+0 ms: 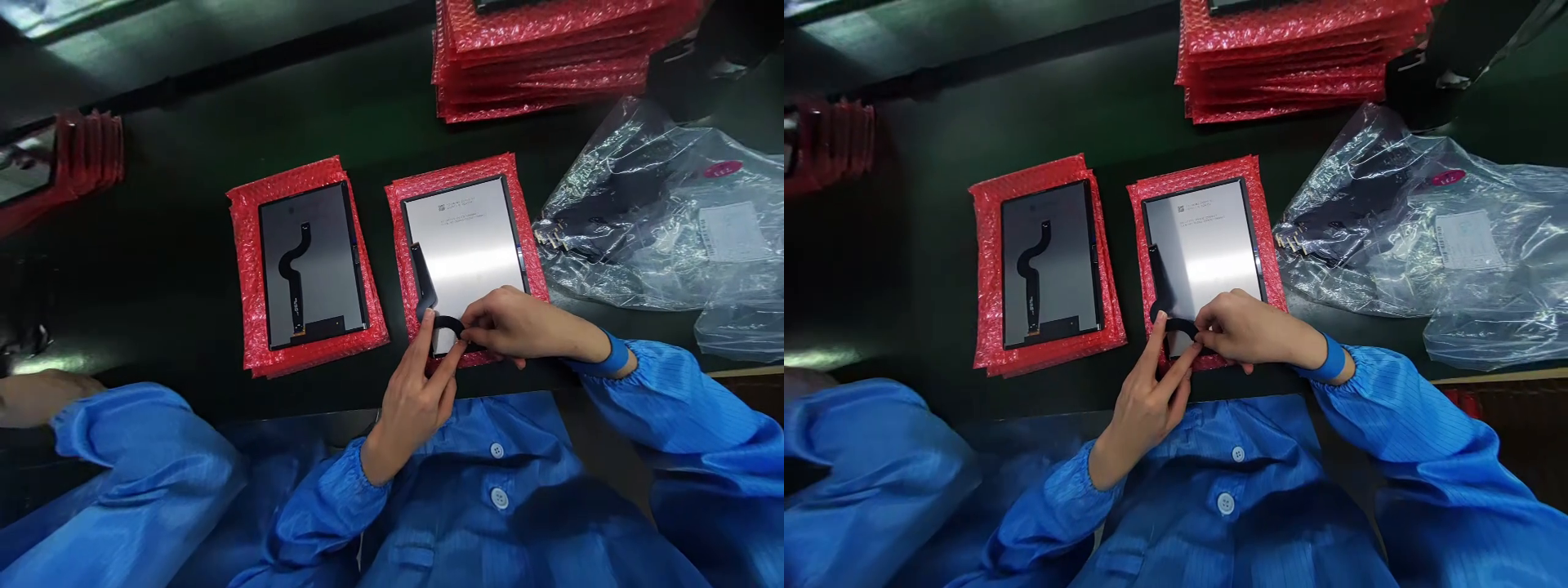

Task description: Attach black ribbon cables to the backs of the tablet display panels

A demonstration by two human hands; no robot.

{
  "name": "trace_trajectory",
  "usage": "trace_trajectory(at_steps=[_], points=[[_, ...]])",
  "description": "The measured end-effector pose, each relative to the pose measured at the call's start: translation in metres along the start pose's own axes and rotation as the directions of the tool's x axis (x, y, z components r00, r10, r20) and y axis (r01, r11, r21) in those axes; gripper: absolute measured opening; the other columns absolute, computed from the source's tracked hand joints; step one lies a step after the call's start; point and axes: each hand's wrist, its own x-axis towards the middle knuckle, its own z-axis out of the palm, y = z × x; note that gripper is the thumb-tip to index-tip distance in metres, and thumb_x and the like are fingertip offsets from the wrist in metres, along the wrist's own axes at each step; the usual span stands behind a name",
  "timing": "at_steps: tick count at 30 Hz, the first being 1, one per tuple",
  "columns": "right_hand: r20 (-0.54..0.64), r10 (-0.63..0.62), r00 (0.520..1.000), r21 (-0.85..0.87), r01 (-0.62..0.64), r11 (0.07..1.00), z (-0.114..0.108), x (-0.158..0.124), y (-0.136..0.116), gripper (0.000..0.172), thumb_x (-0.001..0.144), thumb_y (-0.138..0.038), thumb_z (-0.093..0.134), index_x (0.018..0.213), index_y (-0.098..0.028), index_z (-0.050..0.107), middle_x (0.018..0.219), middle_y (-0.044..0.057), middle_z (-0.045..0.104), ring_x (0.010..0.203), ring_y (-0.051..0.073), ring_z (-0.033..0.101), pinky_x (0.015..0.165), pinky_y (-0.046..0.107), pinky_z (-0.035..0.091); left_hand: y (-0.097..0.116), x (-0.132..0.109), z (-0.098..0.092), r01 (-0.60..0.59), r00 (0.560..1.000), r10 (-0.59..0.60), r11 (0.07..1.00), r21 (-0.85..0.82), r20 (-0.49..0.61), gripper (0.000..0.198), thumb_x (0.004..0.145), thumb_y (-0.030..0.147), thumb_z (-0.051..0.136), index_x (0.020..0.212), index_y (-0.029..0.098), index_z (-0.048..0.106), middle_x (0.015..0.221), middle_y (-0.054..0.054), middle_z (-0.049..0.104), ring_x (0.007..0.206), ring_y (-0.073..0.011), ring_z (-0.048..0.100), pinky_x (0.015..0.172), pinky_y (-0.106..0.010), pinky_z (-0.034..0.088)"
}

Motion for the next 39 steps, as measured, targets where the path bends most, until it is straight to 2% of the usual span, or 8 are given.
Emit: trace_trajectory(at_steps=[9, 13, 16, 20, 25, 29, 33, 39], points=[[-0.254, 0.155, 0.955, 0.06, -0.144, 0.988, -0.018, -0.008, -0.022, 0.008, 0.099, -0.021, 0.059, 0.096, -0.016, 0.065, 0.056, -0.003, 0.066, 0.038, 0.014, 0.06, 0.042, 0.023, 0.042, -0.002, 0.001, -0.008, 0.135, 0.981, -0.166, 0.955, -0.264, -0.099, 0.04, 0.095, 0.022, 0.064, 0.134, 0.015, 0.065, 0.172, -0.021, 0.027, 0.151, -0.0389, 0.045, 0.116, -0.055, 0.05], [-0.405, 0.109, 0.908, -0.028, -0.132, 0.991, -0.048, -0.018, -0.018, 0.011, 0.095, -0.025, 0.061, 0.088, -0.018, 0.066, 0.056, -0.002, 0.066, 0.041, 0.015, 0.06, 0.049, 0.026, 0.047, -0.012, 0.008, -0.033, 0.383, 0.87, -0.436, 0.891, -0.243, -0.23, 0.018, 0.099, 0.033, 0.062, 0.103, 0.02, 0.072, 0.111, -0.01, 0.075, 0.094, -0.0216, 0.073, 0.081, -0.033, 0.059], [-0.514, 0.05, 0.857, -0.093, -0.114, 0.989, -0.066, -0.015, -0.002, 0.019, 0.093, -0.035, 0.061, 0.086, -0.019, 0.066, 0.053, -0.001, 0.063, 0.043, 0.016, 0.06, 0.048, 0.027, 0.046, -0.012, 0.021, -0.047, 0.573, 0.811, -0.584, 0.804, -0.157, -0.029, 0.022, 0.101, 0.039, 0.056, 0.095, 0.023, 0.07, 0.067, 0.001, 0.067, 0.057, -0.016, 0.062, 0.056, -0.027, 0.043], [-0.569, 0.073, 0.819, -0.015, -0.099, 0.995, -0.072, -0.006, 0.018, 0.027, 0.091, -0.045, 0.059, 0.086, -0.02, 0.065, 0.053, 0.002, 0.061, 0.044, 0.018, 0.059, 0.047, 0.029, 0.044, -0.009, 0.037, -0.039, 0.662, 0.749, -0.646, 0.738, -0.132, 0.146, 0.019, 0.098, 0.033, 0.055, 0.083, 0.024, 0.061, 0.061, 0.002, 0.061, 0.055, -0.0176, 0.058, 0.056, -0.027, 0.033], [-0.58, 0.069, 0.811, -0.048, -0.118, 0.992, -0.066, -0.003, 0.036, 0.035, 0.089, -0.055, 0.055, 0.086, -0.021, 0.065, 0.056, 0.003, 0.064, 0.049, 0.021, 0.063, 0.053, 0.032, 0.046, -0.01, 0.038, -0.021, 0.69, 0.722, -0.668, 0.678, -0.252, 0.181, 0.023, 0.098, 0.029, 0.045, 0.076, 0.024, 0.048, 0.062, 0.003, 0.054, 0.056, -0.0157, 0.051, 0.059, -0.028, 0.031], [-0.573, 0.08, 0.816, -0.069, -0.146, 0.987, -0.065, -0.002, 0.054, 0.036, 0.094, -0.056, 0.053, 0.091, -0.021, 0.063, 0.059, 0.002, 0.066, 0.051, 0.021, 0.065, 0.059, 0.033, 0.048, -0.01, 0.038, -0.017, 0.627, 0.753, -0.643, 0.639, -0.445, 0.138, 0.026, 0.101, 0.034, 0.041, 0.079, 0.023, 0.048, 0.069, 0.003, 0.053, 0.062, -0.0138, 0.05, 0.063, -0.027, 0.037], [-0.596, 0.095, 0.797, -0.041, -0.149, 0.988, -0.065, 0.001, 0.069, 0.032, 0.097, -0.054, 0.058, 0.094, -0.022, 0.06, 0.061, 0.001, 0.068, 0.053, 0.021, 0.067, 0.059, 0.032, 0.049, -0.015, 0.038, -0.009, 0.566, 0.716, -0.682, 0.445, -0.694, 0.147, 0.031, 0.101, 0.043, 0.049, 0.079, 0.021, 0.049, 0.069, 0.004, 0.05, 0.061, -0.0114, 0.05, 0.06, -0.024, 0.041], [-0.592, 0.073, 0.803, -0.04, -0.12, 0.992, -0.064, 0.005, 0.076, 0.031, 0.098, -0.052, 0.064, 0.098, -0.022, 0.056, 0.059, -0.002, 0.068, 0.051, 0.02, 0.067, 0.058, 0.029, 0.048, -0.026, 0.037, -0.003, 0.553, 0.638, -0.63, -0.025, -0.833, 0.443, 0.046, 0.089, 0.064, 0.068, 0.093, 0.023, 0.048, 0.063, 0.005, 0.063, 0.047, -0.0166, 0.064, 0.042, -0.024, 0.049]])
